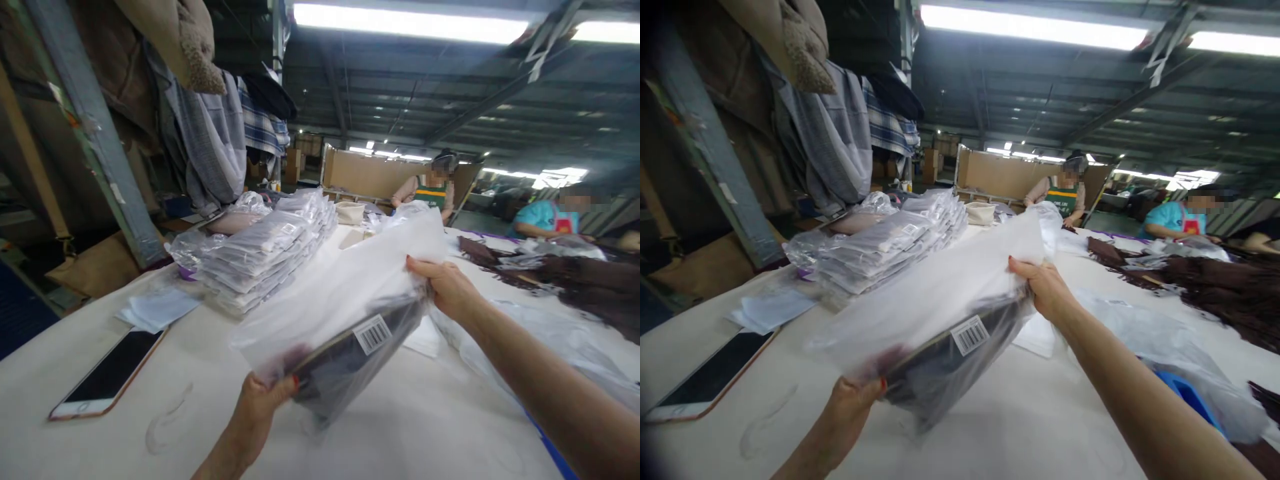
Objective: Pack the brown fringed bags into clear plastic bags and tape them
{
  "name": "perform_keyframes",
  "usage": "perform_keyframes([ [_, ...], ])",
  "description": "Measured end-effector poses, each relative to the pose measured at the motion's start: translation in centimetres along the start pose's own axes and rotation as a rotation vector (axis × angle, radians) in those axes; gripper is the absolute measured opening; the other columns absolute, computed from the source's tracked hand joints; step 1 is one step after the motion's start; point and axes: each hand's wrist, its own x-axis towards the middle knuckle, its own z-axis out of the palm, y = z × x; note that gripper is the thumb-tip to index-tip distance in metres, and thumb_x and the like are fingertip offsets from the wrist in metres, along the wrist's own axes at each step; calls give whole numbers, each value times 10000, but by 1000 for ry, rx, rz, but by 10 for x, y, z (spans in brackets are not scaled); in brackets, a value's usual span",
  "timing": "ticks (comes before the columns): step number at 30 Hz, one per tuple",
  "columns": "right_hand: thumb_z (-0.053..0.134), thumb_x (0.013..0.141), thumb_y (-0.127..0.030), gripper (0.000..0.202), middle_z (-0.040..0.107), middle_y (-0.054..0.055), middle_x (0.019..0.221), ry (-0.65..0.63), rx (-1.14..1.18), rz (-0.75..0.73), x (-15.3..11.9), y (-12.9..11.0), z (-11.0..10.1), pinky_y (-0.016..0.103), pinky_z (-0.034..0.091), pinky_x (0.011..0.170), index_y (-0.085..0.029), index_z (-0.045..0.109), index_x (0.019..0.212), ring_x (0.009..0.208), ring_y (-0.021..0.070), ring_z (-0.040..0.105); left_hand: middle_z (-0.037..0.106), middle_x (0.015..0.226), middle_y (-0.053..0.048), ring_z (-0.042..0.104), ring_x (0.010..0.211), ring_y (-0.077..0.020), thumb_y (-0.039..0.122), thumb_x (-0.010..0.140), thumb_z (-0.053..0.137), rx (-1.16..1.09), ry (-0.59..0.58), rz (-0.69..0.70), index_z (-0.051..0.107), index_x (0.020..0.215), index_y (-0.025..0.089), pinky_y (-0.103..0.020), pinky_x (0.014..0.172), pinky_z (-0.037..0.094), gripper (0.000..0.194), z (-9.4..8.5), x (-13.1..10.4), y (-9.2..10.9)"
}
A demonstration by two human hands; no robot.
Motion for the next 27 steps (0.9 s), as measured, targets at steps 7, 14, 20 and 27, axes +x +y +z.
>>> perform_keyframes([
  [7,751,536,-467,333,694,28,685,113,30,94,-61,43,-80,243,461,554,-174,678,675,627,166,615,705,714,-60,622,708,-172,471,543,786,130,6,86,694,719,114,-259,737,471,408,58,58,58],
  [14,752,509,-548,415,709,40,736,219,97,-22,-50,68,-108,279,498,683,-170,684,667,677,172,635,664,611,-31,597,609,-162,507,478,771,313,-154,123,657,629,141,-257,632,461,412,102,107,74],
  [20,757,543,-493,335,722,26,877,233,55,-85,-70,84,-121,361,430,958,-213,719,723,917,233,633,702,727,-53,605,732,-186,467,651,684,565,-268,157,717,675,145,-245,767,445,325,89,93,75],
  [27,692,562,-566,399,727,55,853,219,-131,276,-179,205,-112,448,501,873,-233,727,779,882,300,660,721,856,-39,636,887,-294,433,546,764,680,-308,-129,743,779,254,-364,824,505,294,-5,22,-7],
])
